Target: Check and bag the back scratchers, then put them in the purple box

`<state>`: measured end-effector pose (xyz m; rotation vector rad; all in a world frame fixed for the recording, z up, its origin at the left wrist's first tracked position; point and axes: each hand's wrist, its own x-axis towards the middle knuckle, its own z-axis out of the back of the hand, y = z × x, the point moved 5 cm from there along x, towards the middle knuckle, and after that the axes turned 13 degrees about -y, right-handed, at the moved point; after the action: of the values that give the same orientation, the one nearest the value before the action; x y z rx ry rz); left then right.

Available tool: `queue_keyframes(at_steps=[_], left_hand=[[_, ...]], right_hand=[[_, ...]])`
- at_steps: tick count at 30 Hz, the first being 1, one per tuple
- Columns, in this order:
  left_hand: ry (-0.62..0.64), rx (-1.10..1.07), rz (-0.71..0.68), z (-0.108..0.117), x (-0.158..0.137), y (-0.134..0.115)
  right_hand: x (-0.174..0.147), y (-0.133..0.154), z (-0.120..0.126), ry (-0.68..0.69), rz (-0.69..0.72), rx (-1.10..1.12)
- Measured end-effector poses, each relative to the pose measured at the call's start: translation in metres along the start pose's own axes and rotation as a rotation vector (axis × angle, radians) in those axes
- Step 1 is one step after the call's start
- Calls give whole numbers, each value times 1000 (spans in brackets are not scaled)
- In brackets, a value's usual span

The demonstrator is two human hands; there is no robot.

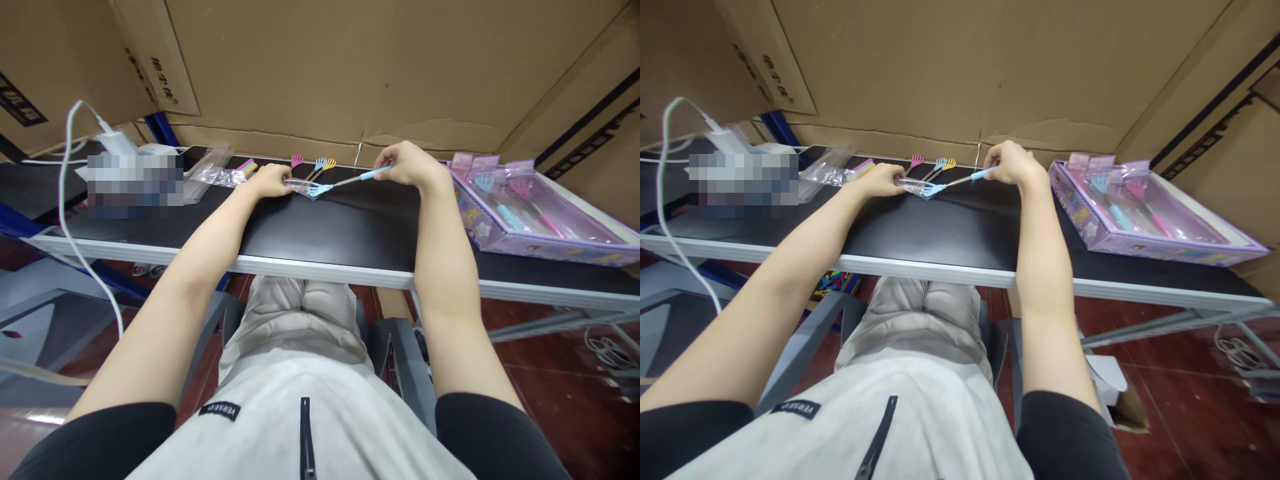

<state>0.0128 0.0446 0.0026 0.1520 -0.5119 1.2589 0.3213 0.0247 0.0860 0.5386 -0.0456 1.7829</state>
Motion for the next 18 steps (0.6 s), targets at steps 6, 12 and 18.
queue_keyframes(at_steps=[6, 12, 18], left_hand=[[57, 14, -29, 0, 0, -5], [51, -11, -61, -1, -3, -14], [39, 21, -90, 0, -7, -24]], right_hand=[[-3, 5, -2, 8, -36, 80], [-8, 17, -9, 37, -29, 67], [-9, 33, -18, 63, 39, 71]])
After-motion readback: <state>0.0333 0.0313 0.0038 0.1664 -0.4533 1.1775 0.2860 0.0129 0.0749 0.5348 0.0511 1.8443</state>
